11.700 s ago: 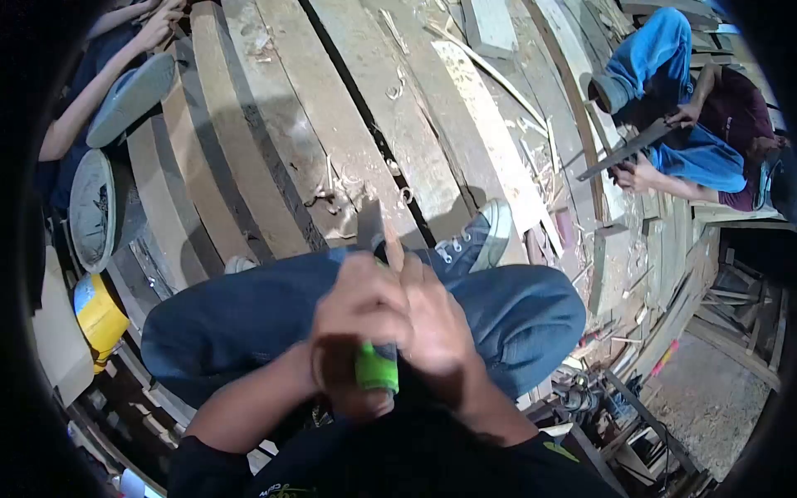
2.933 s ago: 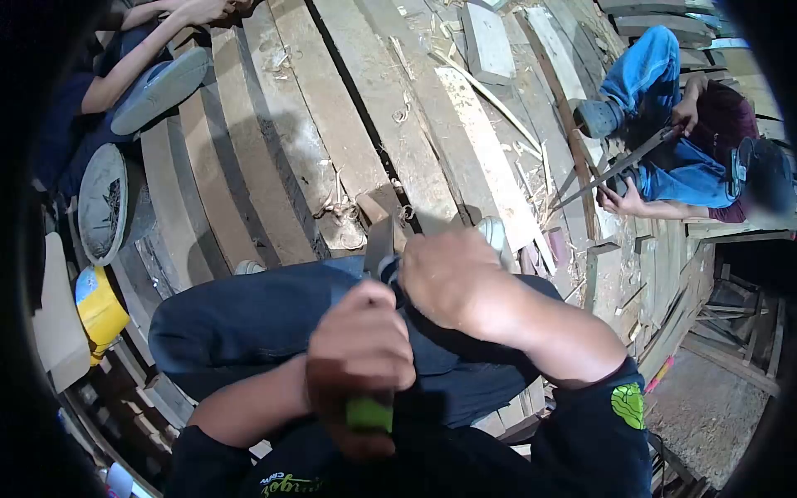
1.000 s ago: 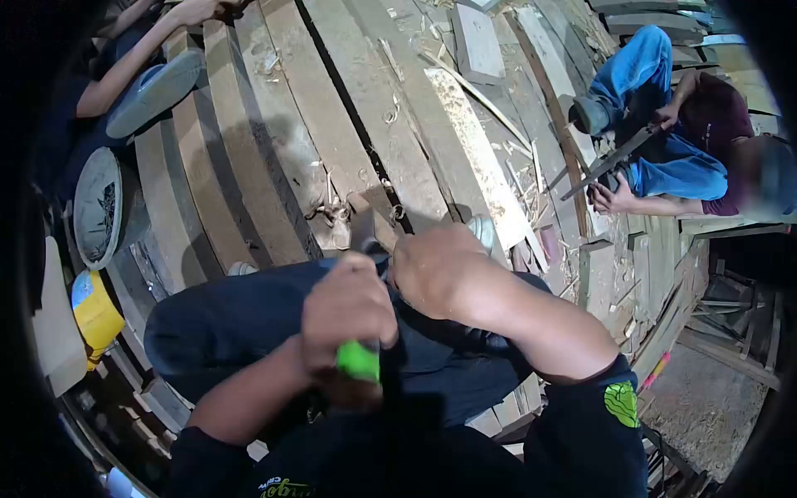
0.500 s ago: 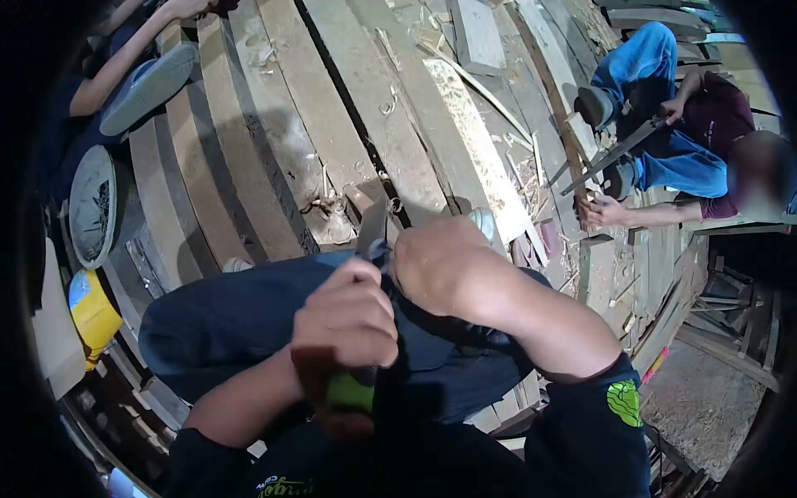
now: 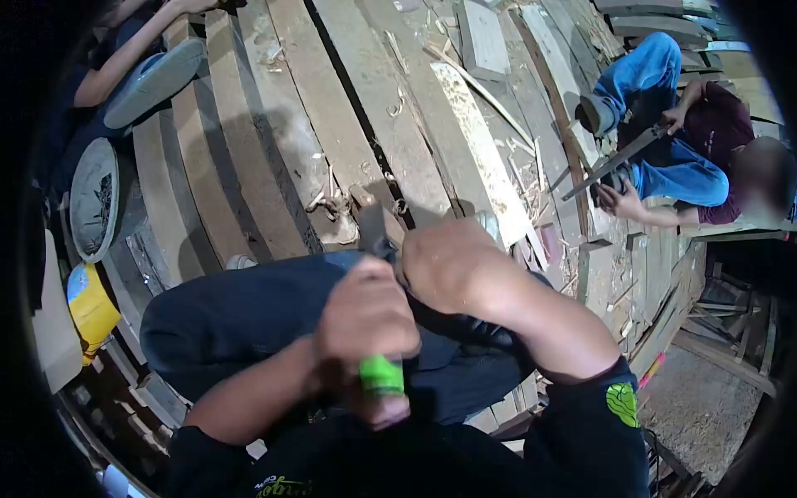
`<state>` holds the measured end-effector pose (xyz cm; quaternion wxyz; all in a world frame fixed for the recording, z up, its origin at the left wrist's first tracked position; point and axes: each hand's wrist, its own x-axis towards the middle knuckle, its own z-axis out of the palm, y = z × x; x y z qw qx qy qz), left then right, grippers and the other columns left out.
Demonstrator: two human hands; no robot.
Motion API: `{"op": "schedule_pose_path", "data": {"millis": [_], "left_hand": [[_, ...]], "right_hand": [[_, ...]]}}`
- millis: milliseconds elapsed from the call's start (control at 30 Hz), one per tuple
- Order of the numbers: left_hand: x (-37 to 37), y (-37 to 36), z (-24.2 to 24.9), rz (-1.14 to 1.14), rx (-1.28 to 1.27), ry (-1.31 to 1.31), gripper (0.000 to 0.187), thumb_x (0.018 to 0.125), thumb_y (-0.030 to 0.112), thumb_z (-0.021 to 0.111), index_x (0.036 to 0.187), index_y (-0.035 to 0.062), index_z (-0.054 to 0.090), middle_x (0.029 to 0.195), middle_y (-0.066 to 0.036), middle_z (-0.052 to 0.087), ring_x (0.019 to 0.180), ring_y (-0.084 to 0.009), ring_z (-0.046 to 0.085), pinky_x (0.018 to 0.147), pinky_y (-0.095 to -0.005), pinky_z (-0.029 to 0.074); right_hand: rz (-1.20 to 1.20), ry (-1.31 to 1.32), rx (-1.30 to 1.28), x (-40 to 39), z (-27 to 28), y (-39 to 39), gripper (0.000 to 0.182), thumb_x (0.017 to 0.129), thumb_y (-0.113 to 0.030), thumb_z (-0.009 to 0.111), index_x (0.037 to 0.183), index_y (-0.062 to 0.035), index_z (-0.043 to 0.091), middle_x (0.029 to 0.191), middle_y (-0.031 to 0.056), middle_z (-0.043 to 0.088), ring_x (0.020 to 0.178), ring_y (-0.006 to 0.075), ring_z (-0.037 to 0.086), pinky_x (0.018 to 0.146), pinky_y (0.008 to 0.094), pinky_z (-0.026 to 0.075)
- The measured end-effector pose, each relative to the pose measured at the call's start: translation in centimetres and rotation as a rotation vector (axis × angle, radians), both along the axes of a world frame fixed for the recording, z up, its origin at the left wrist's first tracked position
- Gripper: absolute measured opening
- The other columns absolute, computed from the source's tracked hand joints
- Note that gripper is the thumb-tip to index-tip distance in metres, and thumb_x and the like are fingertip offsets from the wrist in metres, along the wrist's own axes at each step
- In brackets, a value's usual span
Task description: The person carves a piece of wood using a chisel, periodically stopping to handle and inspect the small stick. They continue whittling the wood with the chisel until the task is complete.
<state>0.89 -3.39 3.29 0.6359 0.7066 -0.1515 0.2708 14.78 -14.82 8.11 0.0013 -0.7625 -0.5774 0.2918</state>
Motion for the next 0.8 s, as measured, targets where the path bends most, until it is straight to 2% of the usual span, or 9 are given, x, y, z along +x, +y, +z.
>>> {"op": "schedule_pose_path", "data": {"millis": [100,167,233,333,433,467,600,733,800], "left_hand": [[0.5,0.8,-0.9,0.049,0.051,0.120,0.035,0.070,0.044,0.069,0.072,0.0124,0.055,0.069,-0.005,0.052,0.068,-0.0242,0.057,0.076,-0.0423,0.044],[0.5,-0.8,0.7,0.022,-0.034,-0.080,0.035,0.070,0.043,0.069,0.071,0.0120,0.053,0.069,-0.004,0.053,0.066,-0.0248,0.055,0.074,-0.0414,0.042],[0.9,-0.2,-0.3,0.037,-0.009,-0.022,0.036,0.072,0.044,0.069,0.071,0.0122,0.054,0.068,-0.003,0.052,0.066,-0.0247,0.056,0.074,-0.0411,0.042],[1.5,1.7,-2.7,0.111,0.074,0.157,0.038,0.077,0.047,0.069,0.072,0.0124,0.055,0.067,-0.003,0.049,0.065,-0.0252,0.056,0.075,-0.0408,0.042],[0.2,0.2,0.2,0.023,0.018,0.050,0.043,0.081,0.052,0.064,0.073,0.0105,0.056,0.071,-0.003,0.057,0.067,-0.0252,0.059,0.071,-0.0405,0.039],[0.2,-0.5,1.6,0.051,-0.080,-0.048,0.038,0.077,0.045,0.072,0.073,0.0116,0.055,0.068,-0.004,0.049,0.064,-0.0260,0.054,0.072,-0.0409,0.040],[0.1,0.7,-0.5,0.080,0.038,0.108,0.047,0.079,0.054,0.067,0.071,0.0094,0.057,0.069,-0.004,0.056,0.067,-0.0243,0.059,0.074,-0.0410,0.041],[-1.1,-0.1,3.3,-0.070,-0.131,0.001,0.043,0.078,0.049,0.070,0.073,0.0098,0.054,0.071,-0.005,0.051,0.065,-0.0258,0.055,0.071,-0.0414,0.040],[-0.5,0.5,0.3,0.002,-0.054,0.022,0.043,0.078,0.050,0.070,0.073,0.0101,0.054,0.071,-0.005,0.051,0.066,-0.0250,0.056,0.072,-0.0416,0.040]], "right_hand": [[-0.012,0.037,-0.207,0.3,0.4,1.1,0.026,0.086,-0.019,0.057,0.074,-0.0023,0.073,0.075,0.0207,0.070,0.076,0.0384,0.072,0.066,0.0462,0.057],[-0.015,0.020,-0.161,0.6,0.2,0.8,0.026,0.086,-0.019,0.056,0.075,-0.0013,0.073,0.077,0.0214,0.071,0.078,0.0385,0.072,0.068,0.0459,0.057],[-0.033,0.029,-0.132,0.5,0.0,0.6,0.026,0.086,-0.018,0.056,0.076,-0.0015,0.073,0.079,0.0220,0.071,0.080,0.0387,0.073,0.069,0.0466,0.057],[-0.052,0.036,-0.247,0.2,0.8,1.2,0.026,0.086,-0.018,0.056,0.078,-0.0020,0.074,0.080,0.0221,0.071,0.081,0.0385,0.073,0.071,0.0472,0.057],[-0.053,0.021,-0.268,0.7,0.7,1.7,0.026,0.086,-0.019,0.057,0.079,-0.0026,0.074,0.080,0.0213,0.071,0.081,0.0387,0.072,0.072,0.0474,0.057],[-0.062,0.040,-0.287,0.8,0.6,1.6,0.026,0.086,-0.020,0.057,0.079,-0.0028,0.074,0.080,0.0209,0.072,0.081,0.0389,0.072,0.071,0.0474,0.057],[-0.054,0.074,-0.311,0.9,0.3,1.2,0.027,0.089,-0.022,0.056,0.080,-0.0043,0.074,0.079,0.0214,0.071,0.080,0.0394,0.071,0.071,0.0483,0.056],[-0.131,0.081,-0.303,0.9,0.4,1.5,0.025,0.088,-0.021,0.056,0.082,-0.0070,0.075,0.079,0.0204,0.071,0.080,0.0393,0.071,0.072,0.0478,0.056],[-0.130,0.088,-0.339,0.7,0.9,1.8,0.024,0.087,-0.022,0.056,0.084,-0.0075,0.075,0.079,0.0204,0.071,0.081,0.0393,0.071,0.072,0.0478,0.056]]}}
